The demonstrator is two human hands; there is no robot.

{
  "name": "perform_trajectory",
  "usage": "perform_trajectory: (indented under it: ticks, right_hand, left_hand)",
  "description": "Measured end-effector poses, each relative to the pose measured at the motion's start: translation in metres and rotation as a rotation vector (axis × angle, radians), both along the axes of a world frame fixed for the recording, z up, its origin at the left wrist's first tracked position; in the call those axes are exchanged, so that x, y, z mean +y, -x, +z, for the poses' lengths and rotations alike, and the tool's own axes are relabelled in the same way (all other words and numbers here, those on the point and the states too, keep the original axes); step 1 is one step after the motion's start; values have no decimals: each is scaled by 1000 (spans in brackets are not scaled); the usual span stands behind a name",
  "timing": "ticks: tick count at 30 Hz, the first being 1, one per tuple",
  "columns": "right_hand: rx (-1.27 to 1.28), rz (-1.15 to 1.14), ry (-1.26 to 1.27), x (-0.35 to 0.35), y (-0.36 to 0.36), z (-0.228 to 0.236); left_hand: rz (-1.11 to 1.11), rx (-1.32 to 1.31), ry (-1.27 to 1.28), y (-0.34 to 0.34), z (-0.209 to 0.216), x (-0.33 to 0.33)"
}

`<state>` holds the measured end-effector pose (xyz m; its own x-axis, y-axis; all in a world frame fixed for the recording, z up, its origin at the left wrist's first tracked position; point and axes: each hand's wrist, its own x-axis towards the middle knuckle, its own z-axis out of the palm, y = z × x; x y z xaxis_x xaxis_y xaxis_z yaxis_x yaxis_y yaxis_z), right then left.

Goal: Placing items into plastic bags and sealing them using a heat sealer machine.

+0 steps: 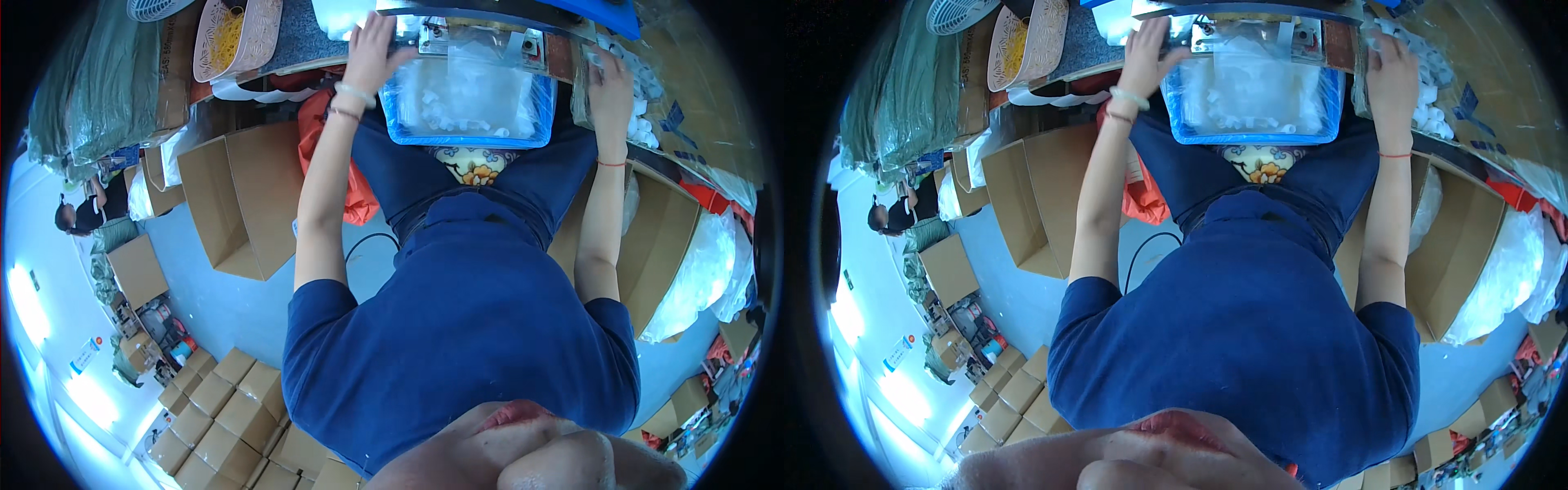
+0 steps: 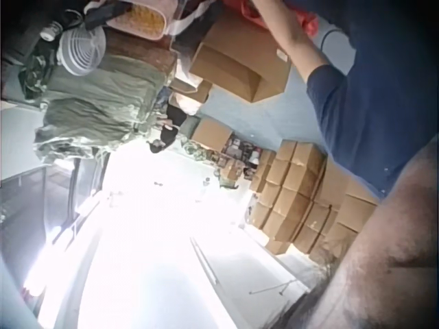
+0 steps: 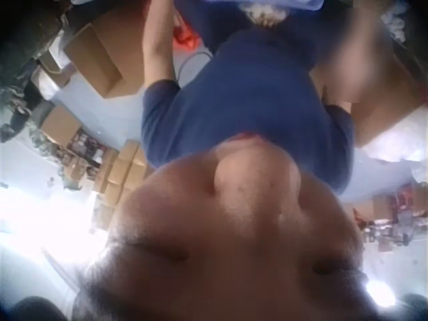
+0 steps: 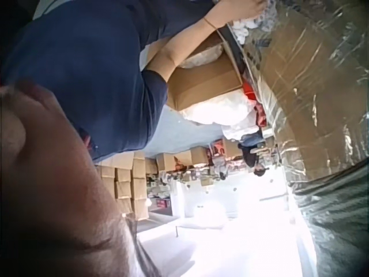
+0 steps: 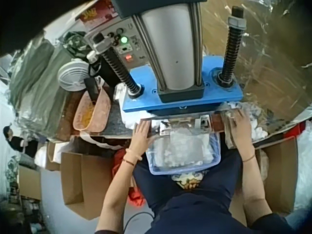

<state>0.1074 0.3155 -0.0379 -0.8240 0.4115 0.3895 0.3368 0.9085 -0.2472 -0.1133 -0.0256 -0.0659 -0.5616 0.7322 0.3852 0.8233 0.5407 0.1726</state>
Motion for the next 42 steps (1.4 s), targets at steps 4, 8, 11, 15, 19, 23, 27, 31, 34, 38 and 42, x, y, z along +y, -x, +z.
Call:
perform_trajectory:
  ticks: [4,8,11,15,19,23,27,31,34,38,42]
  right_hand:
    - [326,-93,219,-18,-9,33]
    - [251,-34,701,-75,-20,66]
    - [93,279,848,-119,-14,76]
    - [210,453,776,-135,-1,98]
    - [293,592,537,-131,9,119]
    - [38,684,427,-119,13,120]
    - [-166,690,506,-110,27,106]
    - [-52,294,404,-95,24,94]
    - [46,25,-68,-68,-7,84]
    - [-417,-128,-61,-35,-18,40]
    - [-67,-137,-9,-12,-14,9]
  left_hand:
    - [29,-12,-198,-23,-9,-28]
    - [192,-382,-383,-38,20,-34]
    - [229,-701,-444,-60,50,-28]
    - [112,-1021,-527,-91,79,-14]
    - [-29,-1159,-535,-102,94,-3]
    - [-110,-1247,-340,-101,92,0]
    - [-255,-1652,-324,-100,69,7]
    - [-185,-1978,-510,-88,44,34]
    - [-108,-2057,-718,-67,34,60]
    - [-164,-1987,-756,-66,28,69]
    - [-52,-1609,-385,-50,31,41]
